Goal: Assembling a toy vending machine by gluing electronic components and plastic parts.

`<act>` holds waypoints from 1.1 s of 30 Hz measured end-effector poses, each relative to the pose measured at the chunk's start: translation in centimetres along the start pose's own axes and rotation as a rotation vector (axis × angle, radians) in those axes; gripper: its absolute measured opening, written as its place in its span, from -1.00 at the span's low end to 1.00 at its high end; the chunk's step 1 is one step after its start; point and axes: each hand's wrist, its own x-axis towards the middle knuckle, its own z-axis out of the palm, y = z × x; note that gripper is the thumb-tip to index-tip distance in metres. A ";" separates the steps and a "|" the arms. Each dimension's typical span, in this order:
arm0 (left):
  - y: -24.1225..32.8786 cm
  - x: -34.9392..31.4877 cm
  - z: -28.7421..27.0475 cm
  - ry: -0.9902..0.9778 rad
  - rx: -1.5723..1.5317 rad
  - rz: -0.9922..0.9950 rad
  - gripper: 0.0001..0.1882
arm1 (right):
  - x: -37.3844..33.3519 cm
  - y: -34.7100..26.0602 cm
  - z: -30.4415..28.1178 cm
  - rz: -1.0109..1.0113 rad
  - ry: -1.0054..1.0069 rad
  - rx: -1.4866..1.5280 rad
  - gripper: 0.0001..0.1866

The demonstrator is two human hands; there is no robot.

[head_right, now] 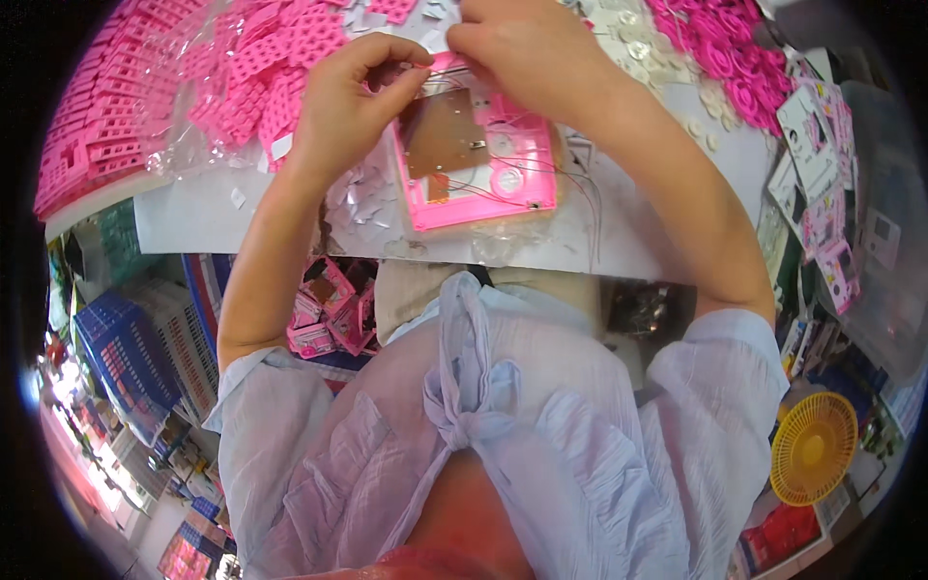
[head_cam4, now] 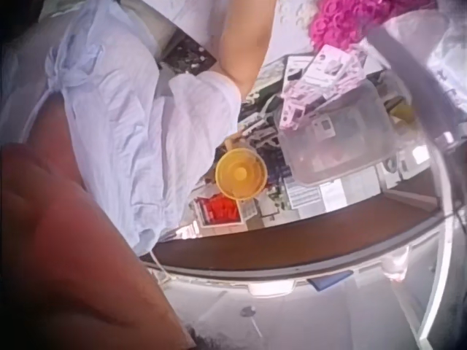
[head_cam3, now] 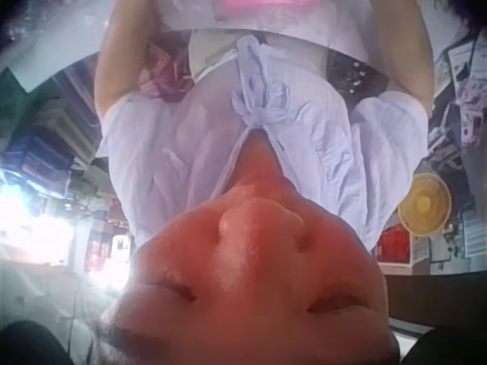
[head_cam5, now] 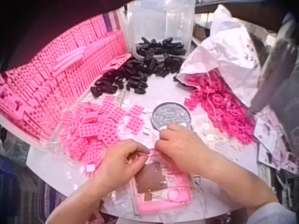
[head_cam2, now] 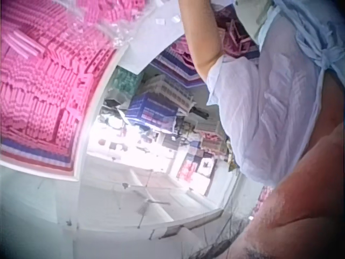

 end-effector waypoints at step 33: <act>0.5 0.4 1.4 -0.057 -0.013 -0.101 -0.83 | -4.7 -5.7 0.8 0.225 0.041 0.105 -0.94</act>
